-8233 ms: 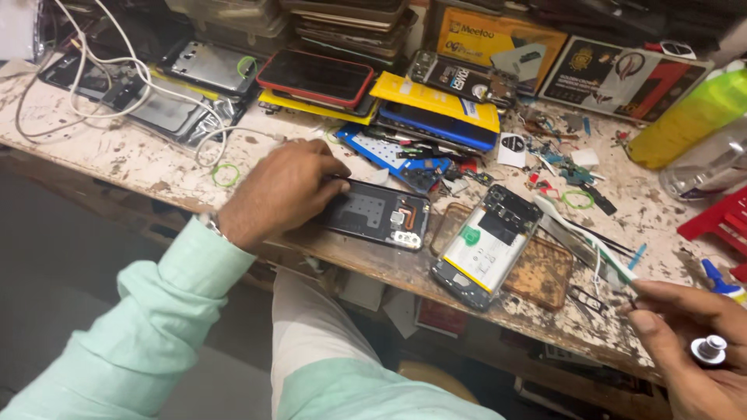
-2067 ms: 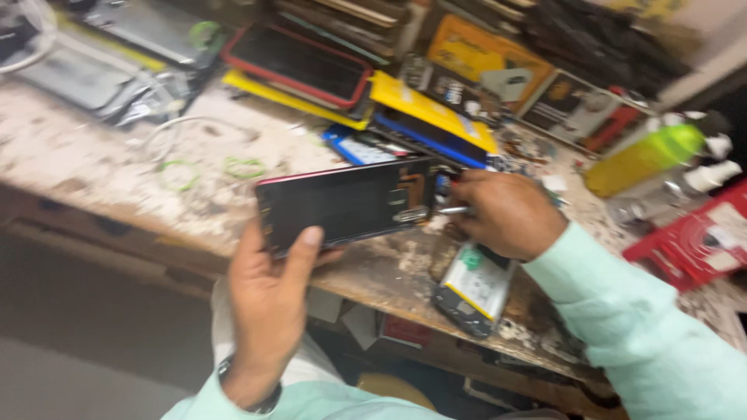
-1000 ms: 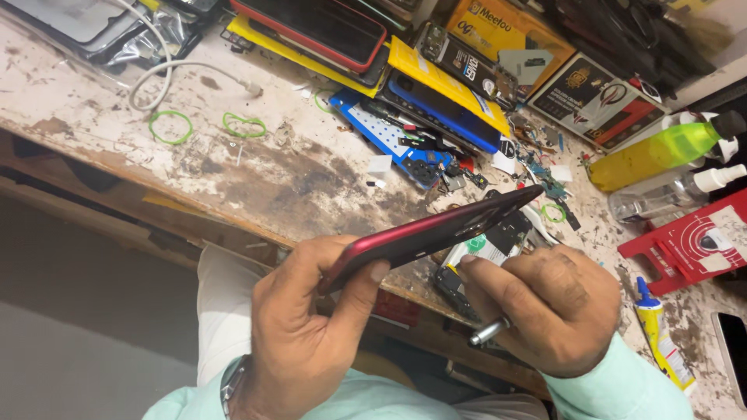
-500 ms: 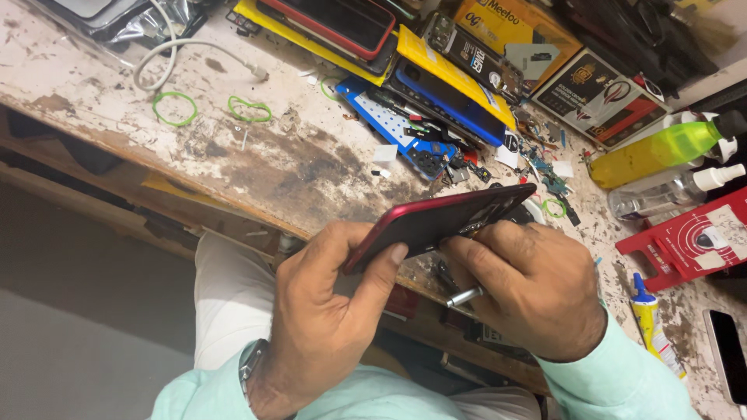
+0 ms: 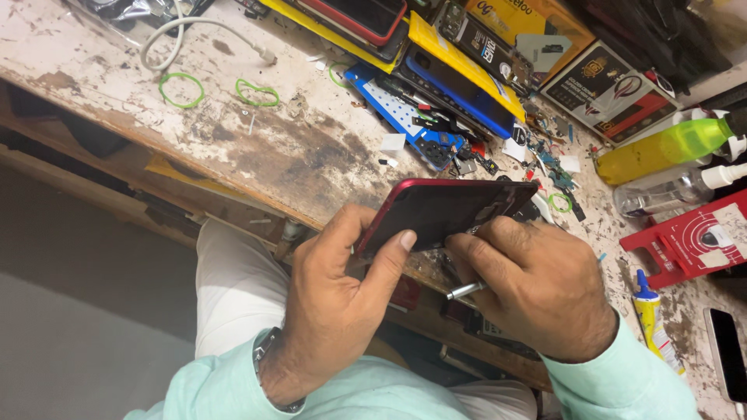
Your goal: The person uses a screwdriver to remove screws from the internal frame of a disassembled smartphone. They carefully detach the motherboard and other components from the phone's chassis, placing them on the workbench. The person then picks up a separate red phone casing and uses the screwdriver to remove screws from its back panel.
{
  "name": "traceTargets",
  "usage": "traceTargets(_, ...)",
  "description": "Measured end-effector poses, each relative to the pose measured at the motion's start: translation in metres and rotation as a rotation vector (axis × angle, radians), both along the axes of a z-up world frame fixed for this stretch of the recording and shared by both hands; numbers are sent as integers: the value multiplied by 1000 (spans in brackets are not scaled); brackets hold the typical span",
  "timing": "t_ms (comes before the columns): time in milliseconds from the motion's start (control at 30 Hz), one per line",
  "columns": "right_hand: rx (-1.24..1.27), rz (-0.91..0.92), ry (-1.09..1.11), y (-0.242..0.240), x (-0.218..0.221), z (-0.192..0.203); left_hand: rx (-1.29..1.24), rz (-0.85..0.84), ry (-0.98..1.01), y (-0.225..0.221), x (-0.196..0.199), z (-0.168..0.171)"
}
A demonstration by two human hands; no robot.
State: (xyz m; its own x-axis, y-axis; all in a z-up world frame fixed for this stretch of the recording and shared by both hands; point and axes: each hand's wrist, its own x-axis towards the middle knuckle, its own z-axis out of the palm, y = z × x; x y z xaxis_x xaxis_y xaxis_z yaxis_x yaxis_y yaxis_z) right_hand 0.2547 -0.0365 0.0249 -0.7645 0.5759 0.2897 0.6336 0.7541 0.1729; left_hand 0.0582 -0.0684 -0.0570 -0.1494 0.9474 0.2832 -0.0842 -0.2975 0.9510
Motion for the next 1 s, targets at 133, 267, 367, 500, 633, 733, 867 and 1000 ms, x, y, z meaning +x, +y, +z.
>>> traceTargets(133, -5, -31, -16, -3, 2, -3, -46, -55, -75, 0, 3, -2)
traceTargets(267, 34, -20, -26, -5, 4, -4, 24, -13, -22, -1, 7, -3)
traceTargets(367, 54, -27, -22, -8, 5, -6, -14, -35, -53, -2, 8, -3)
traceTargets(500, 36, -42, 11, -11, 4, -9, -38, -38, -80, -2, 8, -3)
traceTargets(633, 69, -36, 64, -14, 4, -15, 1, -4, -31, -2, 9, -4)
traceTargets(733, 48, -43, 102, -16, 5, -18, 17, -23, -68, -3, 10, -4)
traceTargets(867, 30, -34, 148, -17, 9, -20, 22, -42, -67, -3, 9, -4)
traceTargets(1000, 74, -32, 164, -18, 10, -22, 20, -77, -82, -4, 7, -2)
